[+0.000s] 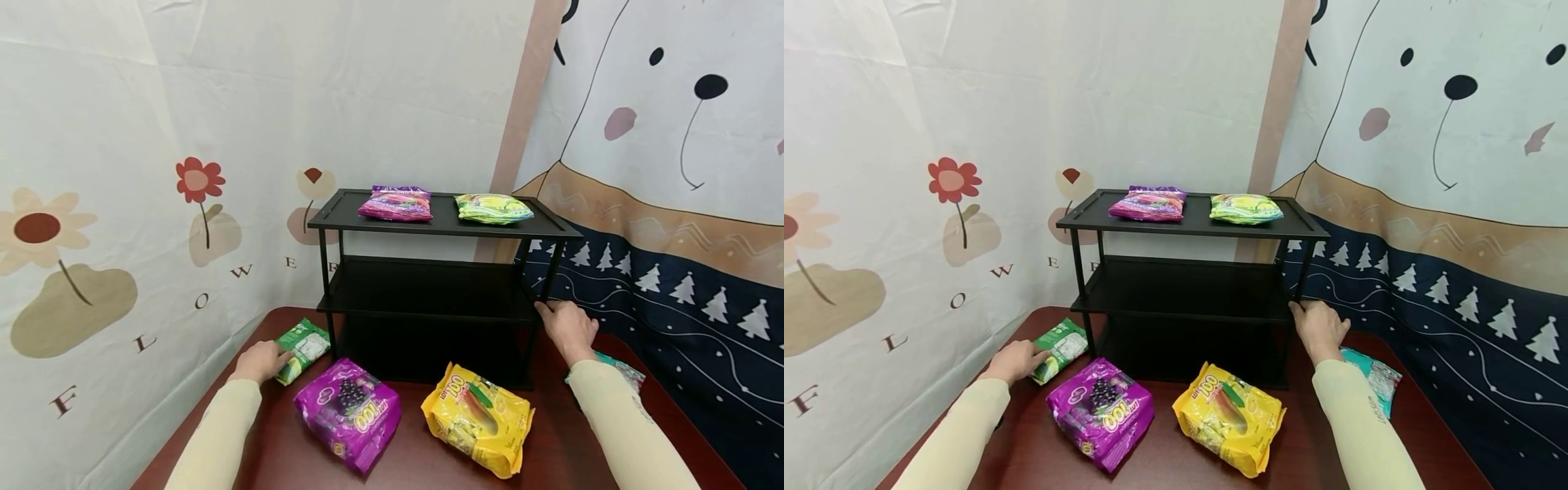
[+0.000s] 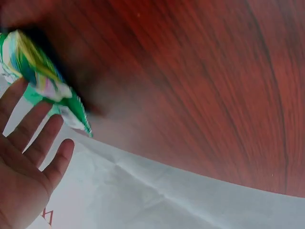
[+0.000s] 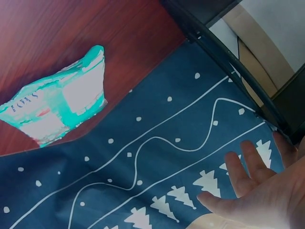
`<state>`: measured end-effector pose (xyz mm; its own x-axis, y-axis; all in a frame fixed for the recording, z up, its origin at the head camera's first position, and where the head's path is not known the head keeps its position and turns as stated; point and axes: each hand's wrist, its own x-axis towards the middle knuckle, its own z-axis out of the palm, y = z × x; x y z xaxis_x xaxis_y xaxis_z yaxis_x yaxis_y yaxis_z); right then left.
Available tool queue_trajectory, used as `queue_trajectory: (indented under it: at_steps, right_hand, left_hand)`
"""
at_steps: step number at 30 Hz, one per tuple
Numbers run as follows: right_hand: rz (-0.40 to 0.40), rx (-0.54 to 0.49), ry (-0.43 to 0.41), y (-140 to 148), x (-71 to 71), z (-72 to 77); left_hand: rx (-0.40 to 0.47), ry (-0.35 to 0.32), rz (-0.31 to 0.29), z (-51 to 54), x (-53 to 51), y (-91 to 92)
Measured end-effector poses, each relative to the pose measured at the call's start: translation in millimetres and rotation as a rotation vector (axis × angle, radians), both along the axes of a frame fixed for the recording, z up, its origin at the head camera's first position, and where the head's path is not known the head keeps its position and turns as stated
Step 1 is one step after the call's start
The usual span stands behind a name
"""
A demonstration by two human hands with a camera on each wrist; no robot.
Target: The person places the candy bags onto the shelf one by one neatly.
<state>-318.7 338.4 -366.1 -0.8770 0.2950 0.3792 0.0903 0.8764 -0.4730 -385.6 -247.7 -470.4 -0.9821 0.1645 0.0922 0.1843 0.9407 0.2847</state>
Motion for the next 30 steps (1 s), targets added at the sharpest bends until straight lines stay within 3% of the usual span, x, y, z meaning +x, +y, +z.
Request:
queue_trajectory:
  at_steps: [7,10,14,25,30]
  right_hand:
    - [-0.002,-0.015,-0.007,0,0.2,-1.1]
    - [0.001,-0.016,-0.003,1,-0.3,-1.6]
    - [0.006,-0.014,0.006,2,-0.8,-1.7]
    - [0.005,-0.014,0.003,0,0.1,-0.6]
    - [0.003,-0.019,0.009,-1,0.3,-0.6]
  left_hand:
    - [0.029,0.015,0.105,5.8,4.8,-4.5]
    - [0.052,-0.028,0.180,3.6,6.7,-7.3]
    - [0.083,-0.137,0.250,1.5,8.1,-8.4]
    - [0.202,-0.185,0.313,7.6,11.4,-5.6]
    - [0.236,-0.142,0.296,14.0,11.4,-8.0]
